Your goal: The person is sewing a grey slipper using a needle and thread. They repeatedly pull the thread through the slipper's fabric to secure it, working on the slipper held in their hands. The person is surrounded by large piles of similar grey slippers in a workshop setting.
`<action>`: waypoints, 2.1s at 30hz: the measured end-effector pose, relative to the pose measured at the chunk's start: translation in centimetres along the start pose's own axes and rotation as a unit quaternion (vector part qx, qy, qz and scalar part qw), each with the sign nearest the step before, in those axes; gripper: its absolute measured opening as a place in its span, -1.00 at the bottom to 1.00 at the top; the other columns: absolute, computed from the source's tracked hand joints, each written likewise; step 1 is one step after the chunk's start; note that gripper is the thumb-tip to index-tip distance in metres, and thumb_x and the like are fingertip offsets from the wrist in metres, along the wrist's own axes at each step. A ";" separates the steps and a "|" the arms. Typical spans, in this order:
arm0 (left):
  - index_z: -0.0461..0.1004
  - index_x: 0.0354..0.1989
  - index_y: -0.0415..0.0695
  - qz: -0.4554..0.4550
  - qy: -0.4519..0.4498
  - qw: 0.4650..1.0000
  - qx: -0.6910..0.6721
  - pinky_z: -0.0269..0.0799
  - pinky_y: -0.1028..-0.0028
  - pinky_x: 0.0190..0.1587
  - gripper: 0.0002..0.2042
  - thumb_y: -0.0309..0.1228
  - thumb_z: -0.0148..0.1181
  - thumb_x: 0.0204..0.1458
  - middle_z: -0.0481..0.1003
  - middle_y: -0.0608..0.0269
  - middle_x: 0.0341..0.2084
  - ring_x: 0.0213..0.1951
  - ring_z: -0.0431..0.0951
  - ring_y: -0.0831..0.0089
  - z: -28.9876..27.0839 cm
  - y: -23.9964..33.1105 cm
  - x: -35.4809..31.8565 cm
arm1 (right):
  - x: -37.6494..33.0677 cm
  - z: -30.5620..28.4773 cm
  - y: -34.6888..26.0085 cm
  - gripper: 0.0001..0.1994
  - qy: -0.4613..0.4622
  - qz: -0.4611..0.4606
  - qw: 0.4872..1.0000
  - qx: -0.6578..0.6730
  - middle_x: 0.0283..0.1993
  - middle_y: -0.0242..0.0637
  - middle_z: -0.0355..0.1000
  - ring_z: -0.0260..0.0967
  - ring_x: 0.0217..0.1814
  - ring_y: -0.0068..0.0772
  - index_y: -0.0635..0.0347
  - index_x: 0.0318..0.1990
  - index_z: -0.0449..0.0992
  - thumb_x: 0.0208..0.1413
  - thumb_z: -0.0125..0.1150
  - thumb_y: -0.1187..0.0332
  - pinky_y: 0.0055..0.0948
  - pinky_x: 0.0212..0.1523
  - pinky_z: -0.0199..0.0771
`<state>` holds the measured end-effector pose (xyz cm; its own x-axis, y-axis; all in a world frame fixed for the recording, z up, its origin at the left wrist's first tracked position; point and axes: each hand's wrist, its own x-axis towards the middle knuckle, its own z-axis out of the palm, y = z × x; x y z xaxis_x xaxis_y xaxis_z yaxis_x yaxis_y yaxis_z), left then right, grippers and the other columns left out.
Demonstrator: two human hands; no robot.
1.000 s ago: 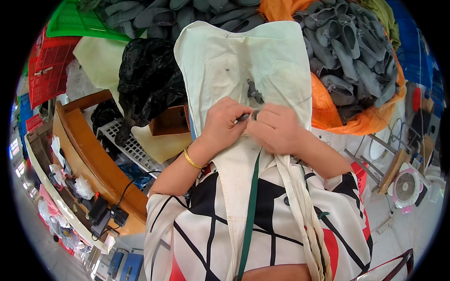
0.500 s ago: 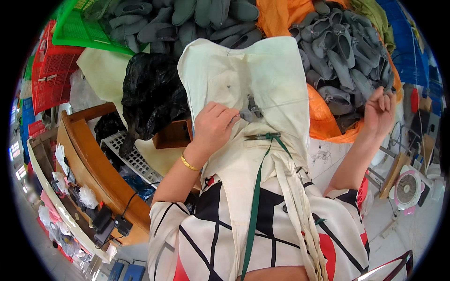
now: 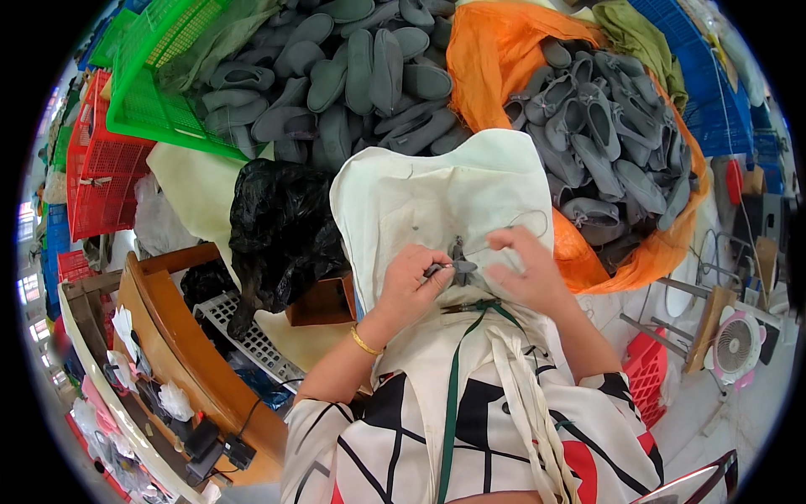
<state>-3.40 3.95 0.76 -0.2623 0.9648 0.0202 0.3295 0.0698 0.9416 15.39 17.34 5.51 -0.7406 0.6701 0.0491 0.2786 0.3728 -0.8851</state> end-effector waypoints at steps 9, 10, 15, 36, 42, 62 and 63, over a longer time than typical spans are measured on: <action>0.56 -0.21 -0.18 0.008 -0.096 0.994 -0.048 0.40 0.47 -0.27 -0.86 -0.46 0.28 0.07 0.47 0.24 -0.45 -0.37 0.46 0.41 -2.9 -1.0 5.9 | 4.3 -0.1 2.2 -0.84 -0.094 -0.038 0.994 -0.038 -0.42 -0.22 0.37 0.33 -0.38 -0.20 0.20 -0.24 0.58 0.01 0.35 0.42 -0.31 -0.35 0.35; 0.56 -0.19 -0.18 0.026 -0.097 0.995 -0.025 0.42 0.45 -0.27 -0.85 -0.45 0.28 0.07 0.48 0.23 -0.45 -0.37 0.48 0.39 -4.0 -1.3 7.5 | 4.7 -0.2 2.9 -0.86 -0.066 -0.033 0.996 -0.044 -0.44 -0.23 0.36 0.32 -0.40 -0.22 0.20 -0.26 0.58 0.01 0.34 0.43 -0.33 -0.37 0.34; 0.56 -0.14 -0.22 -0.093 -0.005 0.996 -0.001 0.38 0.56 -0.21 -0.86 -0.50 0.18 0.16 0.50 0.35 -0.35 -0.28 0.45 0.61 -11.5 -6.5 18.6 | 5.5 -0.4 7.6 -0.88 0.119 0.115 0.985 0.058 -0.50 -0.32 0.32 0.25 -0.50 -0.47 0.21 -0.29 0.57 -0.03 0.26 0.54 -0.51 -0.49 0.21; 0.55 -0.35 -0.13 0.103 -0.475 0.805 0.341 0.48 0.21 -0.08 -0.87 -0.43 0.17 -0.10 0.54 0.13 -0.34 -0.14 0.55 0.18 0.8 -38.1 21.8 | 8.4 -0.9 10.8 -0.88 0.107 0.052 0.993 -0.020 -0.47 -0.23 0.37 0.26 -0.48 -0.39 0.29 -0.22 0.48 0.17 0.13 0.42 -0.44 -0.47 0.19; 0.60 -0.49 -0.13 0.094 -0.473 0.795 0.368 0.47 0.18 -0.09 -0.84 -0.33 0.21 -0.18 0.58 0.11 -0.42 -0.20 0.59 0.15 -3.0 -34.8 23.7 | 8.7 -1.1 9.9 -0.76 0.102 0.086 0.991 -0.026 -0.49 -0.26 0.40 0.34 -0.48 -0.30 0.19 -0.20 0.56 -0.11 0.22 0.55 -0.43 -0.48 0.34; 0.44 -0.03 -0.15 -0.209 0.275 0.728 -0.592 0.46 0.18 0.09 -0.69 -0.16 -0.02 0.30 0.56 0.21 -0.12 -0.07 0.56 0.27 -13.1 -2.0 15.1 | 10.2 4.8 -0.6 -0.83 0.225 -0.064 0.938 0.255 -0.10 -0.19 0.38 0.34 -0.17 -0.48 0.36 -0.03 0.42 0.31 -0.02 0.50 -0.50 -0.12 0.38; 0.43 -0.04 -0.14 -0.226 0.261 0.714 -0.609 0.47 0.20 0.08 -0.69 -0.15 -0.04 0.31 0.56 0.22 -0.12 -0.07 0.57 0.29 -11.9 -0.7 13.9 | 10.2 5.5 -1.3 -0.83 0.234 -0.081 0.935 0.254 -0.10 -0.17 0.38 0.34 -0.17 -0.47 0.35 -0.03 0.42 0.31 -0.03 0.50 -0.50 -0.12 0.38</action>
<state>-18.05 14.29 4.38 -0.4993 0.6650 -0.5554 -0.8455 -0.2342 0.4798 4.08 20.18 4.65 -0.3656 0.8834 0.2932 -0.2286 0.2202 -0.9483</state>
